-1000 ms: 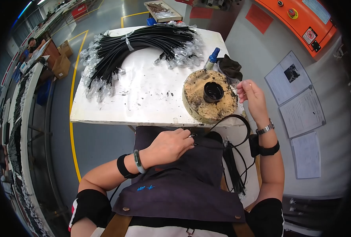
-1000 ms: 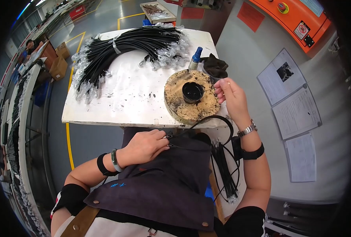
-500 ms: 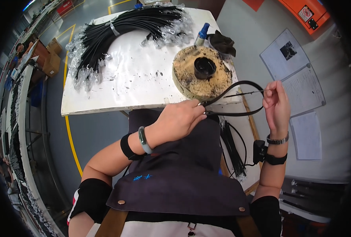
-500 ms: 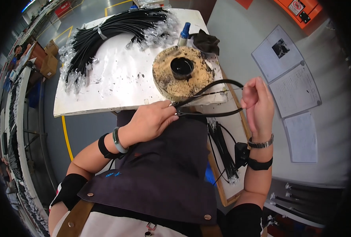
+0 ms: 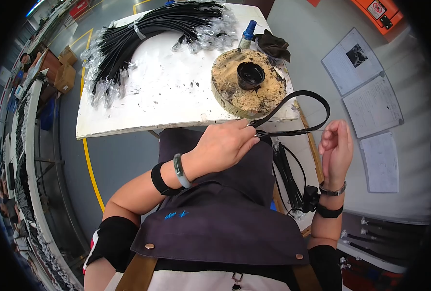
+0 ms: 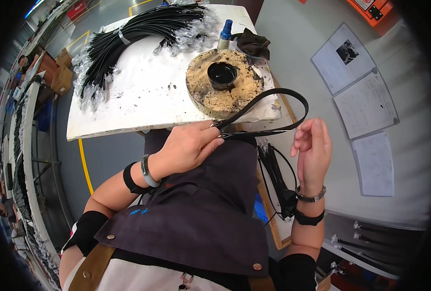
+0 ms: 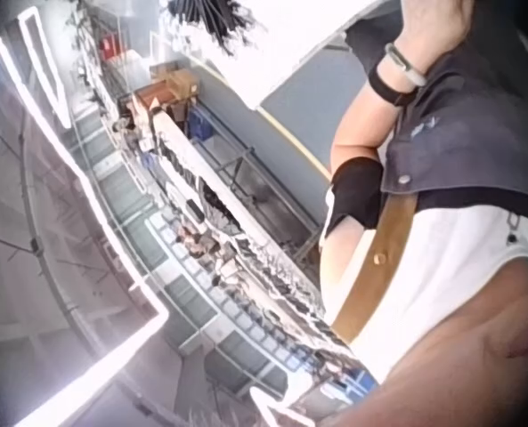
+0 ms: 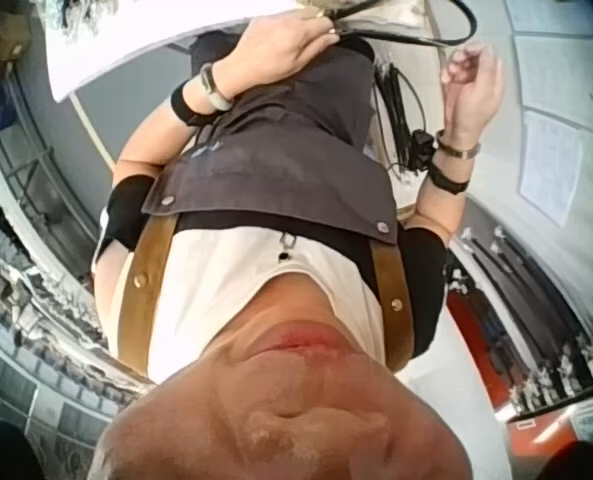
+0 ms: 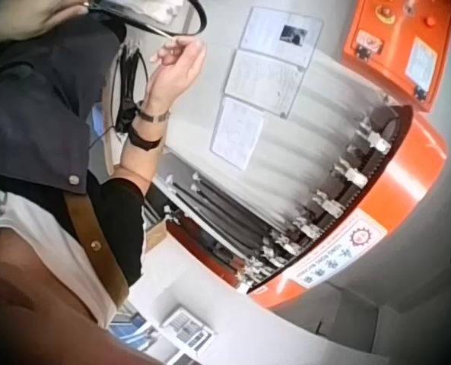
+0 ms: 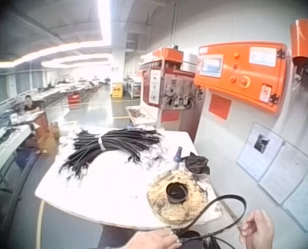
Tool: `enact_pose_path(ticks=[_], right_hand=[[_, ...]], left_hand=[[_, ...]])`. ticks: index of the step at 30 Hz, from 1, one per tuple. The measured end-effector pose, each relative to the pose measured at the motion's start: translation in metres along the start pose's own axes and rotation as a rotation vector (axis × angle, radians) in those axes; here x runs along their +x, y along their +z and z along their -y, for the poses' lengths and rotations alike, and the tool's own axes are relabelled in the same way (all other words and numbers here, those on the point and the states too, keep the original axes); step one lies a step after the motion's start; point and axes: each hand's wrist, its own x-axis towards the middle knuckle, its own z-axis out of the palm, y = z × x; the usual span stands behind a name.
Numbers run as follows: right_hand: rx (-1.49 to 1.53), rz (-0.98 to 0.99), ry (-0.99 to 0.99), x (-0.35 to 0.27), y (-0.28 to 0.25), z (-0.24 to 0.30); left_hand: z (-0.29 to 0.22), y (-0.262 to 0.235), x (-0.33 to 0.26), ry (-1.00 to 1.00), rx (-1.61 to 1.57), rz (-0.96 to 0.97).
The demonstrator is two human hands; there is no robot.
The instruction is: Attaching clips to leather belts and hanging them on an industrial tensioning rack.
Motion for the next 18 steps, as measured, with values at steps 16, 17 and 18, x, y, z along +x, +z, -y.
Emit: enact_pose_path(ticks=[16, 17, 18], right_hand=[[-0.025, 0.01, 0.025, -0.001, 0.0, -0.015], [-0.021, 0.018, 0.025, -0.001, -0.001, -0.015], [-0.017, 0.026, 0.024, -0.001, -0.001, -0.015]], left_hand=[[0.001, 0.003, -0.005, -0.014, -0.031, -0.004], [0.001, 0.002, -0.005, -0.017, -0.015, -0.005], [0.0, 0.001, -0.005, -0.02, 0.0, -0.005]])
